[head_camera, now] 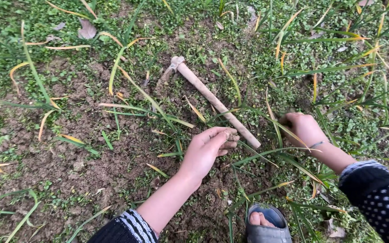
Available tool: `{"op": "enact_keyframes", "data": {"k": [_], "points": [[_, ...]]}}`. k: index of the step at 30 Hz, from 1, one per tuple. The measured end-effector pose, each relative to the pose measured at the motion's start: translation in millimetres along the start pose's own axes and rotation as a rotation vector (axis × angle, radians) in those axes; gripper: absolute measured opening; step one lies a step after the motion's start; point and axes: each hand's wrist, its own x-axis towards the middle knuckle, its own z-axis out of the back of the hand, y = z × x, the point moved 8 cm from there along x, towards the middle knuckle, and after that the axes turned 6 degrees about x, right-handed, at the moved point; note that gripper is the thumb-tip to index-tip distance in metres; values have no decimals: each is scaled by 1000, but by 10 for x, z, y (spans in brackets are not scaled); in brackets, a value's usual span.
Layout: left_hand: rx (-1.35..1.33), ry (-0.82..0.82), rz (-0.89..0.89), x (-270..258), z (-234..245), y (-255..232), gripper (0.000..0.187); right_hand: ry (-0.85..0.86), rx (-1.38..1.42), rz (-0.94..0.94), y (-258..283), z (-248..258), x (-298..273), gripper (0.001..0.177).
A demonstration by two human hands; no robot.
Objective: The person removes weeds by hand from a patch of soil and uses a hoe to loosen the ground and uproot remaining weeds. The person repeatedly pulls weeds and places them aside while working the soil with the hoe.
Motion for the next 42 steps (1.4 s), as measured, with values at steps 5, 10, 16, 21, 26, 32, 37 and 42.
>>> {"op": "enact_keyframes", "data": {"k": [5,10,16,21,26,32,37,42], "points": [[32,-10,74,2,17,-39,32,139,394,-211,506,615,-457,25],[60,-30,151,95,-5,-42,28,63,534,-61,1007,951,-252,19],[-36,-23,6,174,-33,-103,38,-15,94,468,1143,195,187,59],[-21,-49,24,122,99,-69,36,18,-376,673,1143,22,267,9],[-8,-83,7,76,211,-157,35,197,305,368,1039,197,142,23],[-30,-99,-51,143,170,-211,34,-24,684,10,1040,890,-34,20],[-17,-143,-155,146,201,-470,31,-159,692,20,1108,1205,414,14],[-80,-264,-261,85,509,-820,33,-259,175,387,1554,1072,1260,28]]}}
